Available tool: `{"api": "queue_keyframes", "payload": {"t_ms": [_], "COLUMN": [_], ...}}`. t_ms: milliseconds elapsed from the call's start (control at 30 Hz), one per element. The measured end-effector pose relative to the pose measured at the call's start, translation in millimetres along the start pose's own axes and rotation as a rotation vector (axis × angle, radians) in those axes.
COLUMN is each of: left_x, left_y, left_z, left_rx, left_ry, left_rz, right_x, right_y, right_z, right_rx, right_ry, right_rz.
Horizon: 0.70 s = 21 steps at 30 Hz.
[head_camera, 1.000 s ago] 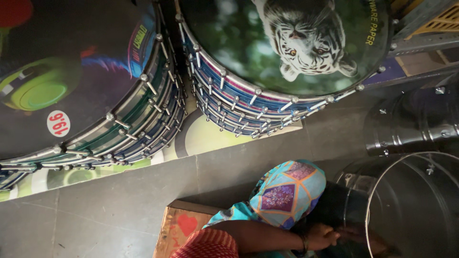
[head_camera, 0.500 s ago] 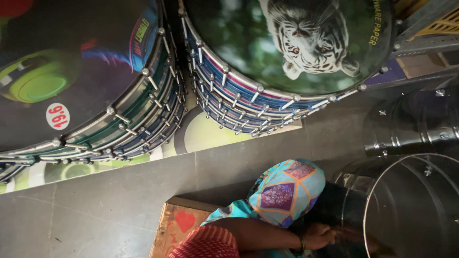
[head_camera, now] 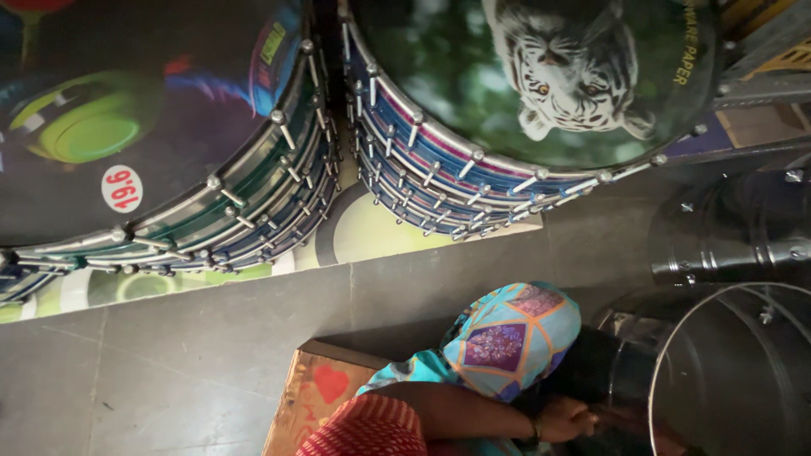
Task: The person sits on the floor and assembles a large metal drum by hand. They pick up washers and bolts from a pile on the floor, insert them into the rim of the drum, and tighten them to secure the structure. The process involves repetitive handling of small metal parts and manual tightening.
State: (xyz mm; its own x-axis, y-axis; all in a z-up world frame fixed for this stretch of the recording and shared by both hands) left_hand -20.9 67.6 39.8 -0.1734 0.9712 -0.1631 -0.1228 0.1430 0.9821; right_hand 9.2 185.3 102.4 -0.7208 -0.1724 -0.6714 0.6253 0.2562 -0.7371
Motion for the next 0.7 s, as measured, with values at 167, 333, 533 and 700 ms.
{"api": "queue_keyframes", "payload": {"t_ms": [167, 333, 533, 700], "left_x": [2, 2, 1, 3], "left_y": [-3, -5, 3, 1], "left_z": [2, 2, 1, 3], "left_rx": [-0.088, -0.072, -0.032, 0.034], "left_ry": [-0.074, -0.114, -0.074, -0.11], "left_rz": [-0.01, -0.037, 0.024, -0.076], "right_x": [-1, 2, 16, 34], "right_y": [-8, -15, -21, -32], "right_z": [2, -5, -22, -37], "right_rx": [-0.019, -0.057, -0.102, -0.137], "right_ry": [0.003, 0.018, 0.03, 0.02], "right_rz": [0.022, 0.032, 0.048, 0.052]}}
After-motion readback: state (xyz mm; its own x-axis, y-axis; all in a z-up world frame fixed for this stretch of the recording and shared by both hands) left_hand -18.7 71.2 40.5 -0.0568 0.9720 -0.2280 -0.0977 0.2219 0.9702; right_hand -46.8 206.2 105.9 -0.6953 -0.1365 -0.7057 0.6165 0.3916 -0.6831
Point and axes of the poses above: each hand's wrist, its own x-axis towards the middle knuckle, its own z-axis out of the palm, y = z × x, the point moved 6 cm from there along x, towards the middle knuckle, and after that the axes turned 12 degrees about -z, right-handed, at the moved point
